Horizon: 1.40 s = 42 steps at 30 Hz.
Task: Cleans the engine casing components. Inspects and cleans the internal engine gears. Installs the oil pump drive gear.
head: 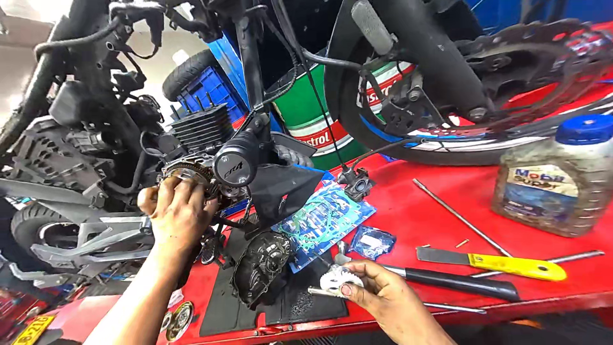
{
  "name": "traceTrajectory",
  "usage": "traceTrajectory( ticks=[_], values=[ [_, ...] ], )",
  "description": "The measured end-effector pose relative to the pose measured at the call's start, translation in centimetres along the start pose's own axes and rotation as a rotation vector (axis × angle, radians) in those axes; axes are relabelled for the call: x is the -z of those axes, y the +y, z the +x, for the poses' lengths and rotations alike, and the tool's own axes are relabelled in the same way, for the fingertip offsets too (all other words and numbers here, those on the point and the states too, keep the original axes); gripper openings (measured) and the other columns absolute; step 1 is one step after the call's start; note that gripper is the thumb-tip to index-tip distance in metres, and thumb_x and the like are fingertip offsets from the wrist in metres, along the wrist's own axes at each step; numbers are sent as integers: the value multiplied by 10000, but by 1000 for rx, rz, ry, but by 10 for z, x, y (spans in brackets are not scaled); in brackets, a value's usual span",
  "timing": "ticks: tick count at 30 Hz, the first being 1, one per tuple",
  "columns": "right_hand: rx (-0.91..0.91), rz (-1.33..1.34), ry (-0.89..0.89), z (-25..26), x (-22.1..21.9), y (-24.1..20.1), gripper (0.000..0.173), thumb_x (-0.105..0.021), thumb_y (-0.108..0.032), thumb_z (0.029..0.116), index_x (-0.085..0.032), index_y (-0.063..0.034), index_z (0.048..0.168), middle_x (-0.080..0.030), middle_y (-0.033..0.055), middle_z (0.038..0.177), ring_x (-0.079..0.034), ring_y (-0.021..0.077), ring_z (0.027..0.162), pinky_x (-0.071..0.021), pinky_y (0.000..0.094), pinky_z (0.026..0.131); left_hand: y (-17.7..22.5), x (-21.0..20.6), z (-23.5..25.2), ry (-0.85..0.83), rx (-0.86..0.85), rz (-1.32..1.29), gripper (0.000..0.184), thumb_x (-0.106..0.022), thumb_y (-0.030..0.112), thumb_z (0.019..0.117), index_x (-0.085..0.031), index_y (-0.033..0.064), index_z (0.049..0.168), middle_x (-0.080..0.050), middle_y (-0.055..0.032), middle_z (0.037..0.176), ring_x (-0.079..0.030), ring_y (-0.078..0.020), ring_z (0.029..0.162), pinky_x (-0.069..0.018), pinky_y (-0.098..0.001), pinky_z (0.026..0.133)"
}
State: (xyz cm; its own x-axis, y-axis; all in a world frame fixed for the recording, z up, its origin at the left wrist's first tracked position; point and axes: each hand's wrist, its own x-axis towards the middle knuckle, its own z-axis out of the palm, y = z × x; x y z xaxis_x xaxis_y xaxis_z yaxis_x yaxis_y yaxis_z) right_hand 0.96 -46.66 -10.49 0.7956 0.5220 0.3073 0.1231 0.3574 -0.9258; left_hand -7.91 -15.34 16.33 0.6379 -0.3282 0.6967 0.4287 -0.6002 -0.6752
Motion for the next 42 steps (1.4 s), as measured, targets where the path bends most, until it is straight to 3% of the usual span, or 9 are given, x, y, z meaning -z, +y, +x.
traceTrajectory(
  ticks=[4,7,10,13,19,22,28,38,42],
  values=[
    [-3,12,30,2,8,-5,358,-829,-315,869,-732,-125,1157,-768,48,1009,-744,201,819,-654,352,723,27,58,-33,62,91,-128,427,-702,497,886,-764,110,1054,-711,-126,1134,-595,-386,1178,-363,-629,1034],
    [-11,40,75,4,14,-11,355,-830,-293,861,-736,-136,1165,-764,77,984,-738,225,782,-648,357,667,92,103,-79,-5,175,-419,456,-750,543,836,-767,114,991,-725,-119,1039,-649,-324,1060,-470,-553,963],
    [-37,129,171,6,14,-13,310,-786,-205,883,-720,-97,1166,-748,135,970,-726,272,720,-642,387,606,171,111,-128,-371,348,-753,415,-774,555,816,-780,158,936,-738,-30,1034,-677,-233,1054,-550,-490,934],
    [-189,295,201,4,13,-19,232,-674,-98,976,-650,-26,1195,-712,221,1017,-736,361,753,-658,490,608,219,76,-154,-729,510,-782,406,-747,585,772,-792,198,886,-733,39,1018,-662,-180,1060,-551,-454,924],
    [-512,329,266,3,10,-16,279,-555,-227,1078,-550,-17,1261,-714,258,985,-744,396,693,-651,517,561,227,42,-122,-1319,412,-536,455,-669,496,846,-756,147,1124,-663,-49,1289,-554,-279,1283,-452,-514,1056],
    [-520,308,244,5,8,-10,288,-546,-236,1083,-547,-19,1272,-716,247,963,-743,365,692,-654,488,586,233,36,-119,-1392,362,-553,451,-678,465,844,-749,117,1122,-654,-81,1314,-543,-302,1308,-460,-545,1044],
    [-432,337,-12,0,-1,-22,337,-674,48,926,-604,22,1255,-707,235,1031,-735,320,839,-649,463,778,234,29,-142,-1420,381,-690,506,-714,539,858,-759,119,1137,-664,-107,1299,-554,-334,1305,-454,-588,1058],
    [-268,226,-59,-4,-13,-23,474,-795,63,824,-571,-29,1231,-705,231,1006,-715,314,729,-638,410,649,220,34,-158,-1420,293,-641,477,-664,515,876,-738,144,1167,-647,-76,1307,-549,-300,1294,-442,-556,1055],
    [-265,222,-46,-4,-12,-27,456,-792,61,832,-599,-21,1236,-708,230,1022,-721,314,744,-644,411,667,208,46,-156,-1139,494,-1042,444,-667,518,934,-735,199,1235,-698,5,1245,-612,-176,1228,-471,-454,1089]
  ],
)
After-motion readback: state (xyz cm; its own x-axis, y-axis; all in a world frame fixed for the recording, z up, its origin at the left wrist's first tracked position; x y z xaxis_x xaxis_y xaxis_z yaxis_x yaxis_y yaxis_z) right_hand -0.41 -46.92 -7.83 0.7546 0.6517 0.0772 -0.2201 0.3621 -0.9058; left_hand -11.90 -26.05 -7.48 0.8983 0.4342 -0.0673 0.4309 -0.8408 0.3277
